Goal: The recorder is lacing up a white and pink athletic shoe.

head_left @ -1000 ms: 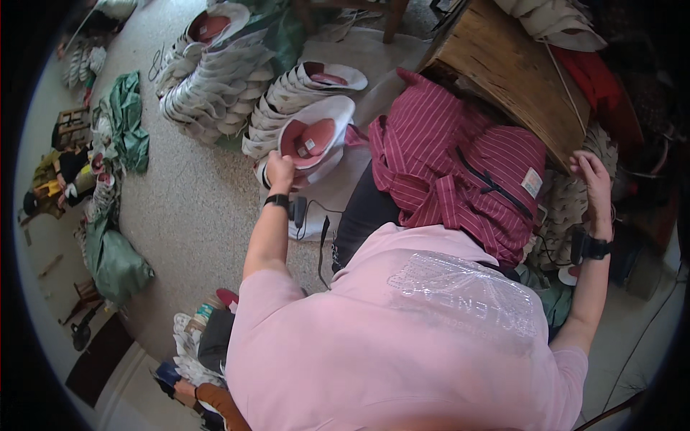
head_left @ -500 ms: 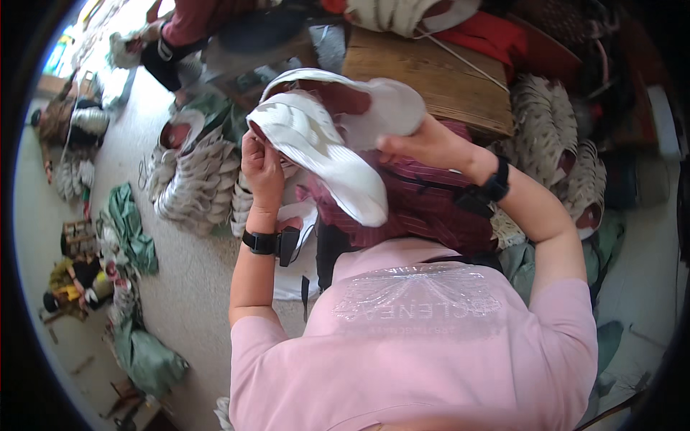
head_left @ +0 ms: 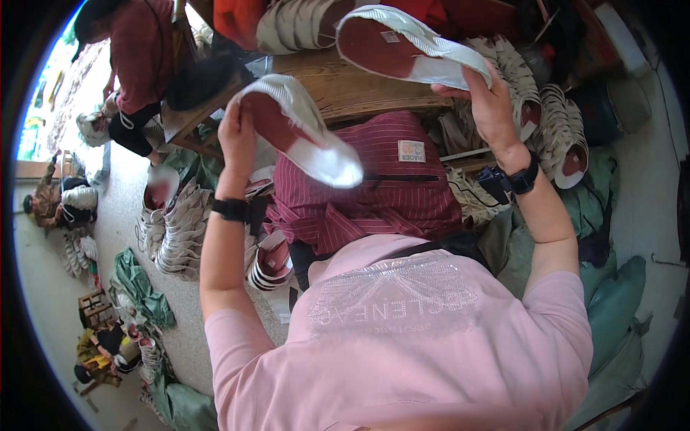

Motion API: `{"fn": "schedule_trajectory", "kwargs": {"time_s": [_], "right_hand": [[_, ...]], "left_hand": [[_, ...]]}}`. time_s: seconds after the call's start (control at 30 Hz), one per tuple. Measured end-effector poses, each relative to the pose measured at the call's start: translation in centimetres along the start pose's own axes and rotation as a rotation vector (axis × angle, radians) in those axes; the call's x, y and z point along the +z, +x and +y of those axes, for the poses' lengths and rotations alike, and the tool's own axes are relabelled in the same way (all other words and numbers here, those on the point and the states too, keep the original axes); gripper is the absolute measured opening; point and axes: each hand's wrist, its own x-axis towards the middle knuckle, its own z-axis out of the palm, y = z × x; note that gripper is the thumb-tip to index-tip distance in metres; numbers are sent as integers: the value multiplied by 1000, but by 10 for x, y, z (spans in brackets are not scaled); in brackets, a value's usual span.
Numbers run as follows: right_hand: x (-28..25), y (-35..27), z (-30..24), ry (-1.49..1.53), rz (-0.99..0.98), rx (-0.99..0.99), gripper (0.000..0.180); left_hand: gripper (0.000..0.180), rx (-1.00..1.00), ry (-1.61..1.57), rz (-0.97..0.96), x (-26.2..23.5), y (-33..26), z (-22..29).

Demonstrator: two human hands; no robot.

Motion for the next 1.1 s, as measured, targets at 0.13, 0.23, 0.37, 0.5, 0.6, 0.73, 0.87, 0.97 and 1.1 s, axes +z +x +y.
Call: {"fn": "schedule_trajectory", "kwargs": {"time_s": [0.13,0.23,0.37,0.5,0.6,0.73,0.87,0.97,1.1], "right_hand": [[-32,-16,0,-177,65,-110,36],[-34,-26,7,-219,104,-157,36],[-38,-37,15,-287,154,-117,34],[-33,-44,23,-196,136,-40,34],[-20,-60,18,-837,-87,-400,44],[1,-104,15,-1049,-330,-330,56],[-5,-126,22,-1097,-509,-306,56],[-24,-109,24,-920,-582,-353,45],[-25,-62,56,-702,-66,-153,21]], "left_hand": [[32,158,506,-76,9,51,38],[33,232,711,-195,19,77,48],[36,167,903,-323,48,92,58],[35,233,558,-23,72,73,60],[31,369,383,-48,89,37,68],[31,145,6,-155,118,-12,85],[40,45,-137,-501,138,-42,116],[41,34,-133,-461,148,-59,110],[43,-51,-188,-504,153,-54,115]]}}
